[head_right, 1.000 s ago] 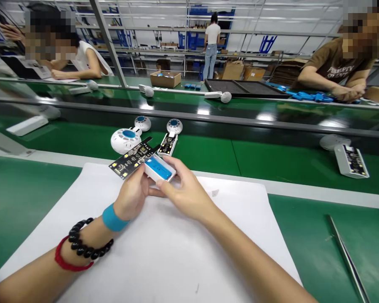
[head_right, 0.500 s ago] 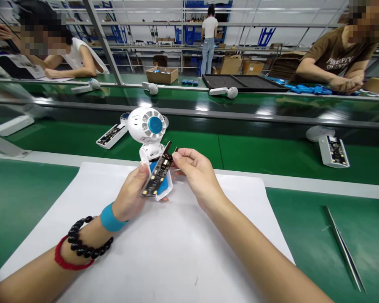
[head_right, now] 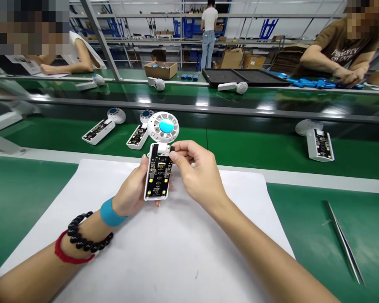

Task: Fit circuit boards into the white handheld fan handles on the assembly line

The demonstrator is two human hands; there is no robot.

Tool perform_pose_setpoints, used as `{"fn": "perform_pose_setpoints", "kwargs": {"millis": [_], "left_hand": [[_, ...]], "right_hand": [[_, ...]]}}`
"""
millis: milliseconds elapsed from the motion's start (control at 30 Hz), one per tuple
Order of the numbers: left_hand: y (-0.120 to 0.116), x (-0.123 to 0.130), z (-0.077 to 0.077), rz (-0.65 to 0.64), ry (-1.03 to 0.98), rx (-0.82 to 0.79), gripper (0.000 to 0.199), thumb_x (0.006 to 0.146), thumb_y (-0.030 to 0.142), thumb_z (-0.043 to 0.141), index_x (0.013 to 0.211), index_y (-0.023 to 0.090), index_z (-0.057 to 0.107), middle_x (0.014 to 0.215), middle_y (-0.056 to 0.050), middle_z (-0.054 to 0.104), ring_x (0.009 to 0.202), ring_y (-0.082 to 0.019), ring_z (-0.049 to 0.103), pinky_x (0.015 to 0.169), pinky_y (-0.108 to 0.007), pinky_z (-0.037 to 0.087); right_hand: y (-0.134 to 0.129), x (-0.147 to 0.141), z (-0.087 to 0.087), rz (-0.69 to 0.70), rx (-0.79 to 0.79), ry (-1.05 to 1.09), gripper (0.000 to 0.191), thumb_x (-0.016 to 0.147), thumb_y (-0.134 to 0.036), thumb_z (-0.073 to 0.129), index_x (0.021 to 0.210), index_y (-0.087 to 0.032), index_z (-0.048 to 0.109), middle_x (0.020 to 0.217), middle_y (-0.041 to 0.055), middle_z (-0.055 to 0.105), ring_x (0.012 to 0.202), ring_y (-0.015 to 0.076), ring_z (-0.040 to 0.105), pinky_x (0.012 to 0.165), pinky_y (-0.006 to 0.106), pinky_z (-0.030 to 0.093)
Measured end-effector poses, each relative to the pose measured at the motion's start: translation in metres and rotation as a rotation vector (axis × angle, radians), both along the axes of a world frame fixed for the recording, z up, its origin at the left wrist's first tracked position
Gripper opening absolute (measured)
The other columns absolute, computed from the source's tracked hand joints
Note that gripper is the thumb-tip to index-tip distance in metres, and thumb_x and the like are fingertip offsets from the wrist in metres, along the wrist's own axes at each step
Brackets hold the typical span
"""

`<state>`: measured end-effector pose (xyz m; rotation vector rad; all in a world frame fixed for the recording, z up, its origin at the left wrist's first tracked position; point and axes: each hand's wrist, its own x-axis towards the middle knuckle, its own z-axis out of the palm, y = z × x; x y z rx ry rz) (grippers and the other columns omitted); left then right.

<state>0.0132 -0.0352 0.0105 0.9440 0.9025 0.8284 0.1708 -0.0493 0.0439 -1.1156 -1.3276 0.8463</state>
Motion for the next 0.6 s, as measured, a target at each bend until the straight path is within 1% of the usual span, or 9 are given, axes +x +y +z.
{"fn": "perform_pose_setpoints", "kwargs": {"millis": [67, 133, 233, 333, 467, 600], "left_hand": [[0.000, 0.000, 0.000, -0.002, -0.006, -0.001, 0.067, 0.073, 0.081, 0.054, 0.088, 0.018, 0.069, 0.071, -0.012, 0.070, 0.059, -0.027, 0.068, 0.031, -0.029, 0.048], [0.000, 0.000, 0.000, -0.001, -0.013, -0.004, 0.066, 0.073, 0.081, 0.055, 0.087, 0.018, 0.069, 0.071, -0.012, 0.070, 0.061, -0.028, 0.069, 0.031, -0.029, 0.048], [0.000, -0.001, 0.000, 0.011, -0.026, 0.001, 0.062, 0.074, 0.079, 0.056, 0.088, 0.019, 0.068, 0.069, -0.010, 0.069, 0.055, -0.025, 0.067, 0.030, -0.029, 0.049], [0.000, -0.002, 0.000, 0.021, -0.044, 0.035, 0.057, 0.079, 0.074, 0.055, 0.094, 0.020, 0.067, 0.068, -0.008, 0.069, 0.048, -0.022, 0.063, 0.031, -0.029, 0.049], [-0.001, -0.001, -0.001, 0.047, -0.050, 0.054, 0.057, 0.081, 0.073, 0.053, 0.097, 0.020, 0.066, 0.070, -0.008, 0.069, 0.051, -0.023, 0.064, 0.032, -0.030, 0.051], [-0.001, -0.001, 0.000, 0.049, -0.046, 0.050, 0.059, 0.082, 0.074, 0.052, 0.099, 0.019, 0.065, 0.071, -0.008, 0.068, 0.050, -0.022, 0.064, 0.032, -0.029, 0.051]], "right_hand": [[-0.002, -0.001, 0.000, -0.010, 0.032, -0.042, 0.007, 0.085, -0.025, 0.066, 0.088, -0.020, 0.068, 0.082, 0.0019, 0.068, 0.074, 0.0183, 0.063, 0.068, 0.031, 0.052], [-0.003, -0.001, 0.000, -0.008, 0.051, -0.070, 0.005, 0.086, -0.023, 0.065, 0.088, -0.020, 0.068, 0.082, 0.0013, 0.068, 0.073, 0.0175, 0.062, 0.067, 0.030, 0.051], [-0.005, -0.003, 0.000, -0.005, 0.065, -0.102, 0.004, 0.086, -0.022, 0.064, 0.087, -0.020, 0.067, 0.079, 0.0011, 0.067, 0.072, 0.0173, 0.061, 0.066, 0.030, 0.051], [-0.009, -0.006, 0.001, -0.025, 0.081, -0.145, 0.003, 0.087, -0.022, 0.063, 0.087, -0.021, 0.065, 0.077, 0.0012, 0.065, 0.070, 0.0173, 0.060, 0.063, 0.029, 0.051], [-0.012, -0.008, 0.005, -0.062, 0.103, -0.178, 0.002, 0.085, -0.021, 0.063, 0.086, -0.021, 0.065, 0.076, 0.0012, 0.065, 0.068, 0.0167, 0.059, 0.059, 0.027, 0.050], [-0.011, -0.006, 0.006, -0.043, 0.106, -0.156, 0.004, 0.086, -0.017, 0.062, 0.086, -0.019, 0.066, 0.075, 0.0007, 0.065, 0.068, 0.0151, 0.060, 0.059, 0.025, 0.051]]}}
